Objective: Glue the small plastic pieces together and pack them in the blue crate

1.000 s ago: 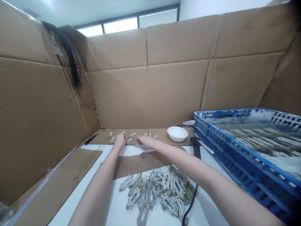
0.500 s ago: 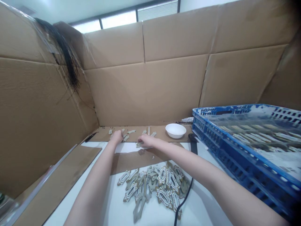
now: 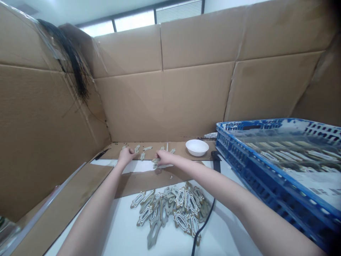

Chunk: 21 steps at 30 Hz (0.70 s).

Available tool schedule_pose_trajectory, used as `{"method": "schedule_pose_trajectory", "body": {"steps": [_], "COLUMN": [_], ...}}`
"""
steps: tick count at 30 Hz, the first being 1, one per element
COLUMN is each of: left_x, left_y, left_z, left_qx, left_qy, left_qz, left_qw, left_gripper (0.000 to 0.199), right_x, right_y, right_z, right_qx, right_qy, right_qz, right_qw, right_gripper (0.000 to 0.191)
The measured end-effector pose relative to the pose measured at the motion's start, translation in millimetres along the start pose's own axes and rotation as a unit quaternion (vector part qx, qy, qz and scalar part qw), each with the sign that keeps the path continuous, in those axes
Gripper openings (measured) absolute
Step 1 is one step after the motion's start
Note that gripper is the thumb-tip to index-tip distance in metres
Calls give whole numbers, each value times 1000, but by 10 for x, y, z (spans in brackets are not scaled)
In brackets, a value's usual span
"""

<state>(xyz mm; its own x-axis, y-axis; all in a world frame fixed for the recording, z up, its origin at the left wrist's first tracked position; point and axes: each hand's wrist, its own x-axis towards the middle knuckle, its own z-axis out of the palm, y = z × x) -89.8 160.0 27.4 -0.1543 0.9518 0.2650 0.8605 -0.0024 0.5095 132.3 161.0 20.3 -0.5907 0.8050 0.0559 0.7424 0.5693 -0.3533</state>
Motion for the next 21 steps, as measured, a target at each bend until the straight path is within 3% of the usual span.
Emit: {"method": "schedule_pose_trajectory", "body": {"steps": [5, 12, 17, 21], "left_x": [-358, -793, -928, -975], "left_y": [98, 137, 121, 185], "left_z": [-75, 68, 189, 166], "left_qx": [-140, -385, -512, -574], "left_qy": [-29, -93, -87, -94], "left_qz": [-25, -89, -114, -83], "left_qw": [989, 914, 847, 809], "left_gripper": [24, 32, 53, 68], "right_x": [26, 102, 62, -35], "right_y": [61, 70, 41, -53], "right_z": [15, 29, -33, -35], "right_qx": [-21, 32, 150, 305], "right_qy": [-48, -82, -33, -55], "right_qz": [-48, -31, -10, -30], "right_qw": [997, 996, 988, 950], "right_gripper": [27, 21, 11, 10]}}
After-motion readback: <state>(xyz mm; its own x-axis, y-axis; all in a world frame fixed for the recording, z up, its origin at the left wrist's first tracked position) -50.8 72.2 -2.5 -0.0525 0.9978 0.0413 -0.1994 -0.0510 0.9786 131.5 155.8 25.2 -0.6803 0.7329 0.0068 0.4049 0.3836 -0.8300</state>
